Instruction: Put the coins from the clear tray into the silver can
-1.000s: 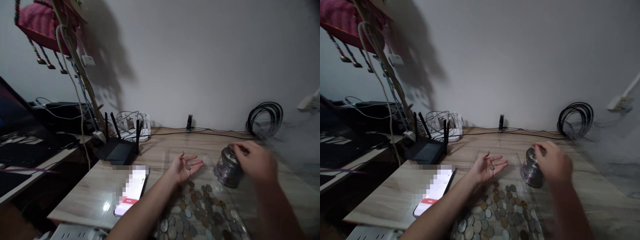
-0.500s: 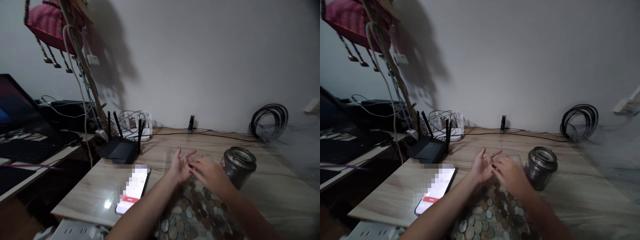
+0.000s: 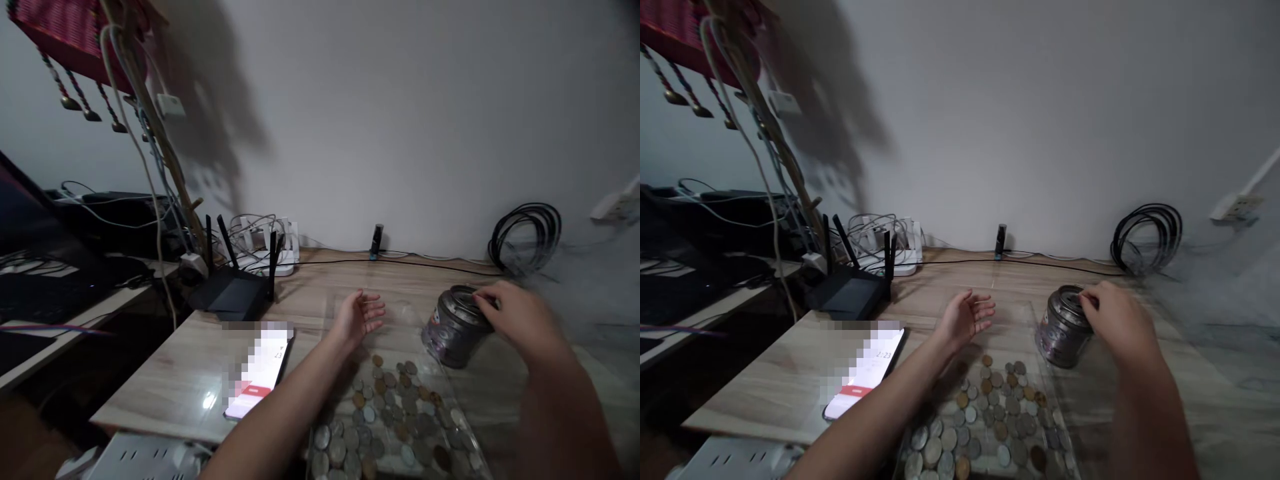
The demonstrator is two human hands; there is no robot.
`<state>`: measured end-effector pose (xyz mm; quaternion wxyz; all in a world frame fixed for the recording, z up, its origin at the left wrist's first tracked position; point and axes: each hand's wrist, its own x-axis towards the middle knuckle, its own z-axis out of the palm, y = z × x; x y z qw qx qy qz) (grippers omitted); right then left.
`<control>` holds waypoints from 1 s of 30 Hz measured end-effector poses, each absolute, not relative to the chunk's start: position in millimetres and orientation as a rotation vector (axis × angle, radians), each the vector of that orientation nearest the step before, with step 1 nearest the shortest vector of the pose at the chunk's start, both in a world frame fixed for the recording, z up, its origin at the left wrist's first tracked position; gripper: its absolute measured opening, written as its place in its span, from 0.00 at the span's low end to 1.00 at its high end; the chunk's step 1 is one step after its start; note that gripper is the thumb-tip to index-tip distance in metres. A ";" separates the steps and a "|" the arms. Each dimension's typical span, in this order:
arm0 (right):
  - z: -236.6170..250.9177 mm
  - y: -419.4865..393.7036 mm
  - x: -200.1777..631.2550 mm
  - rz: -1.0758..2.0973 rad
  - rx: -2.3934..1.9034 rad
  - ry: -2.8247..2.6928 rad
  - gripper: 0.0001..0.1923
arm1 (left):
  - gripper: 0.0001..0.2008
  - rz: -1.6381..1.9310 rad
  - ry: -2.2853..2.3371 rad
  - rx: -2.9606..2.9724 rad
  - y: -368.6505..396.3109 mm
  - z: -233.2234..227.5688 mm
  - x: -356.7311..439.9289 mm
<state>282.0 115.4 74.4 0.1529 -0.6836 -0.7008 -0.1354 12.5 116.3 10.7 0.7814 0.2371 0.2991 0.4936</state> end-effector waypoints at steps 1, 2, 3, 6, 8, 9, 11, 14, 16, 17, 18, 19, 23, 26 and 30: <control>73.6 116.5 282.8 -0.369 -1.976 -2.014 0.14 | 0.15 1.087 0.681 0.561 116.3 10.4 12.5; 73.6 116.9 281.5 -0.354 -2.000 -2.002 0.14 | 0.13 1.110 0.718 0.638 116.0 10.3 13.0; 74.8 116.9 278.7 -0.344 -2.031 -1.989 0.14 | 0.12 1.129 0.761 0.739 115.6 10.4 13.8; 87.3 114.8 266.3 -0.314 -2.154 -1.978 0.13 | 0.12 1.076 0.930 1.079 113.3 12.0 16.8; 100.1 110.4 256.7 -0.277 -2.213 -2.041 0.13 | 0.14 0.958 1.053 1.306 108.8 13.2 16.7; 105.6 106.5 251.2 -0.287 -2.218 -2.067 0.13 | 0.15 0.893 1.104 1.450 104.7 13.4 15.4; 109.4 94.9 237.2 -0.382 -2.136 -2.071 0.14 | 0.15 0.726 1.179 1.806 92.2 12.0 10.6; 87.0 71.2 206.1 -0.258 -1.822 -2.276 0.16 | 0.18 0.331 1.223 2.293 67.3 4.6 0.9; 55.9 57.3 182.4 0.116 -1.621 -2.572 0.13 | 0.20 0.167 1.236 2.467 53.1 -3.0 -3.2; 38.8 52.6 171.9 0.239 -1.600 -2.652 0.12 | 0.19 0.158 1.272 2.495 48.2 -6.8 -3.9; 22.7 49.8 163.2 0.280 -1.614 -2.683 0.14 | 0.17 0.174 1.307 2.497 45.0 -10.3 -3.7; 8.7 49.0 156.7 0.297 -1.654 -2.681 0.15 | 0.16 0.208 1.326 2.487 43.3 -13.3 -2.8; -18.1 59.0 153.2 0.330 -1.779 -2.618 0.14 | 0.14 0.246 1.399 2.420 46.6 -19.7 3.1; -18.3 67.1 160.5 0.378 -1.763 -2.623 0.10 | 0.12 0.224 1.408 2.413 50.4 -20.7 4.6; -19.3 67.7 163.4 0.403 -1.713 -2.572 0.12 | 0.14 0.218 1.418 2.425 49.3 -19.3 0.6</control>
